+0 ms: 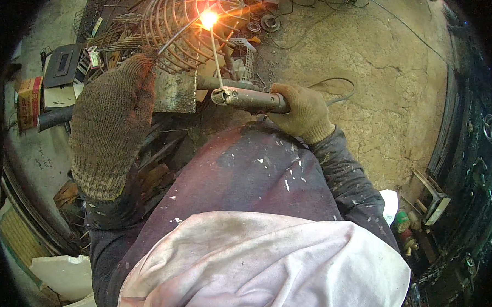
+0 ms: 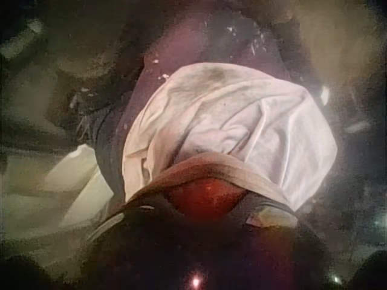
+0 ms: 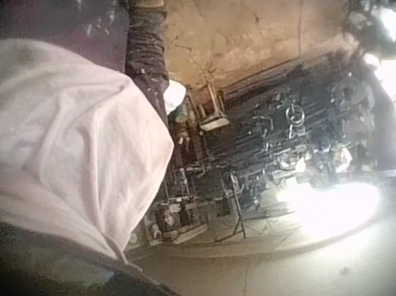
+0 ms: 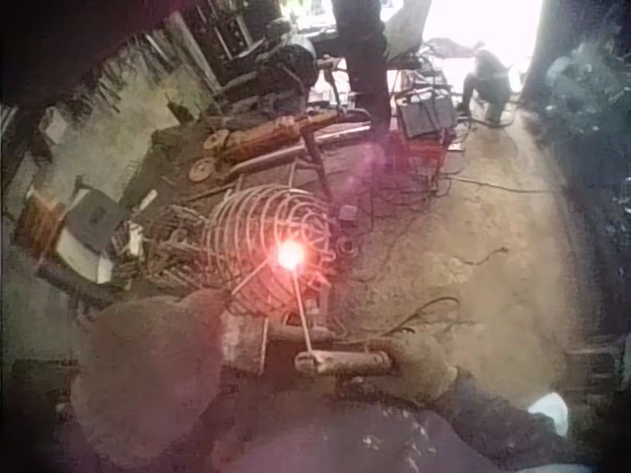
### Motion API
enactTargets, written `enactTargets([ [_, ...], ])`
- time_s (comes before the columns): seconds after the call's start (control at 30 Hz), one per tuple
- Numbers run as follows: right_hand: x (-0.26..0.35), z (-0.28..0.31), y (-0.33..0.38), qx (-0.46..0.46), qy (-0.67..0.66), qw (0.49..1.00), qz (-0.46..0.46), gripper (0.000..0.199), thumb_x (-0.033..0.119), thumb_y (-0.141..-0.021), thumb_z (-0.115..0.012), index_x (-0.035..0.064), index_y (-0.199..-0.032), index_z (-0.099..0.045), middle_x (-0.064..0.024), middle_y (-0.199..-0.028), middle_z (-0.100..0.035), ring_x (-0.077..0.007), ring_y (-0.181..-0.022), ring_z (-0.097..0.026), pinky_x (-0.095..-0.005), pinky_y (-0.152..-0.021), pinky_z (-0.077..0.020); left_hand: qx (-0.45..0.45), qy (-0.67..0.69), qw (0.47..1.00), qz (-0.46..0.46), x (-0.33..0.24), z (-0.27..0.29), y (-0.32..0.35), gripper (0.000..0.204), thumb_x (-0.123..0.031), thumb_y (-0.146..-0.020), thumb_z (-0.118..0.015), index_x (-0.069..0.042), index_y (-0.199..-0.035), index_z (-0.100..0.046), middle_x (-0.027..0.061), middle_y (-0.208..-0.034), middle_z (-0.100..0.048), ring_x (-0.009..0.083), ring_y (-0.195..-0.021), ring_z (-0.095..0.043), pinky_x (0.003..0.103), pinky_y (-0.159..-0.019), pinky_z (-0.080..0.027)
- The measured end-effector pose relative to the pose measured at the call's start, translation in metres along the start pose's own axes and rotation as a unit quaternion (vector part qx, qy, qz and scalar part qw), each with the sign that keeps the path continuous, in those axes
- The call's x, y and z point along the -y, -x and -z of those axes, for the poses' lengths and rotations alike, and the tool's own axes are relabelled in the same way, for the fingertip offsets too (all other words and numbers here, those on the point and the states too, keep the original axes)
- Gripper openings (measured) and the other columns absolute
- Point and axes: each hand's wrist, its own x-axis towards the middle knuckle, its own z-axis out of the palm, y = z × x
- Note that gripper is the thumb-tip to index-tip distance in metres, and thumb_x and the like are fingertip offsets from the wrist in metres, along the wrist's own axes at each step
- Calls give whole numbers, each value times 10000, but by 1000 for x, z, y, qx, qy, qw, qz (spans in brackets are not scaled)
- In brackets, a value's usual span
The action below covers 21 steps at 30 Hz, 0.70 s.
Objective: The person shapes a wire mesh structure by striking it with a hammer and then welds metal rods onto the frame using a welding tool.
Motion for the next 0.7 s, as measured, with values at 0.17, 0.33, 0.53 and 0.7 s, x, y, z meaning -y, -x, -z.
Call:
enactTargets([
  [0.17,-1,-1,-3,0,1,1000,2,493,278,-738,-858,132,-1171,-671,-125,-1005,-732,-350,-911,-720,-449,-762,-569,-30,-26,999,-18,2,-3,-2,284,-208,-962,-669,-114,-1227,-701,163,-987,-739,363,-900,-721,460,-811,-580],
  [0.33,-1,-1,-1,-14,-9,1000,12,490,291,-749,-867,127,-1170,-675,-132,-990,-729,-342,-884,-720,-442,-751,-570,20,-20,1000,5,-4,0,-4,287,-182,-951,-668,-94,-1223,-703,154,-1019,-744,357,-919,-718,448,-837,-581],
  [0.53,1,0,-1,-25,-31,999,29,499,312,-755,-882,117,-1167,-679,-132,-964,-726,-334,-849,-719,-438,-727,-567,-60,-9,997,-45,5,-7,1,280,-164,-927,-688,-95,-1197,-708,138,-1025,-737,340,-930,-712,441,-845,-577],
  [0.7,0,0,1,-32,-44,998,40,509,330,-759,-895,109,-1166,-683,-133,-942,-723,-326,-821,-719,-435,-708,-566,-117,4,989,-95,17,-20,5,275,-149,-906,-704,-95,-1175,-712,124,-1030,-731,325,-940,-706,435,-852,-574],
])
